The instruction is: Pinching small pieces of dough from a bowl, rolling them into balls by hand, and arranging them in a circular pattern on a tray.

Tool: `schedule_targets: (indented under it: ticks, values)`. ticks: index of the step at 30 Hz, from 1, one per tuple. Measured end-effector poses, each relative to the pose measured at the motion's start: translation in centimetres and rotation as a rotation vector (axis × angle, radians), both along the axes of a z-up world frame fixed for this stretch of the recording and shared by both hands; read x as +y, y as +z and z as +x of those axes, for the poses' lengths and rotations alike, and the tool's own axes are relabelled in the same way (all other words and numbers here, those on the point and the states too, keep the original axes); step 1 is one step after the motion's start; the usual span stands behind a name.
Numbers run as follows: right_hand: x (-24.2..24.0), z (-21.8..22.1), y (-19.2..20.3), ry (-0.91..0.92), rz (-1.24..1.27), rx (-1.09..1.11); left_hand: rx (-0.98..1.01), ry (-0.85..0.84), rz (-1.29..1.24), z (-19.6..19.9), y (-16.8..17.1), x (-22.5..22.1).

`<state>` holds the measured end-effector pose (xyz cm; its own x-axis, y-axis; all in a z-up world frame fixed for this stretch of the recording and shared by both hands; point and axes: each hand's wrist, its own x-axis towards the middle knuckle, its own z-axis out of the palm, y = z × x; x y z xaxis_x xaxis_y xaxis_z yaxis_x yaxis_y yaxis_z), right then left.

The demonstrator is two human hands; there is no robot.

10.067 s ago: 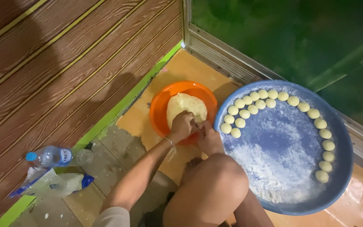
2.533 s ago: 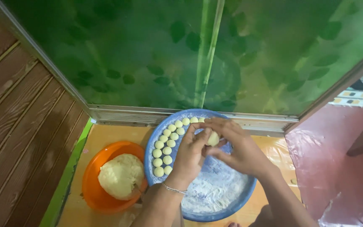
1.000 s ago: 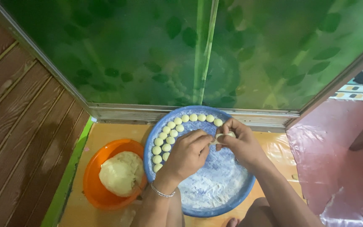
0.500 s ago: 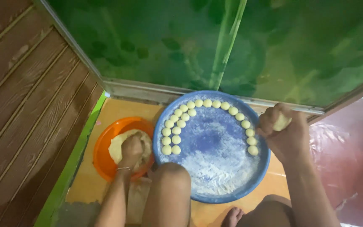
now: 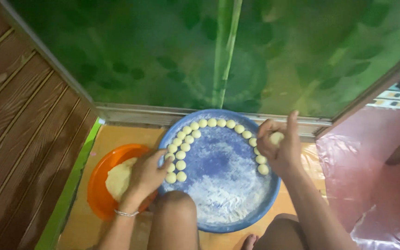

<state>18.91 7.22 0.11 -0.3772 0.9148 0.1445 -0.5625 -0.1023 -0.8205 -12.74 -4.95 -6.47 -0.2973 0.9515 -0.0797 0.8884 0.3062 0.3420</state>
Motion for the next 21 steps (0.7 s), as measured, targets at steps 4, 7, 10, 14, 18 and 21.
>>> schedule_targets:
  ticks: [4,7,10,14,18,21]
  values:
    - [-1.9,-2.2,0.5,-0.255,0.088,-0.414,-0.911,-0.082,0.224,9.0,7.7,3.3]
    - [-3.5,-4.0,0.7,-0.186,0.273,-0.318,-1.537,-0.044,0.157,14.6,8.2,6.5]
    - [-5.7,-5.1,1.6,-0.196,0.656,-0.559,-2.079,-0.018,0.096,16.8,6.5,8.0]
    - [-7.5,-6.2,1.0,-0.150,1.169,-0.832,-2.390,-0.476,0.440,15.1,-0.4,9.2]
    - [-6.2,-6.5,0.0,-0.204,1.213,-0.921,-2.332,-0.472,0.415,15.6,1.1,7.2]
    - [-3.7,-5.2,0.3,-0.466,1.120,-1.003,-2.466,-0.098,0.081,16.1,5.5,5.3]
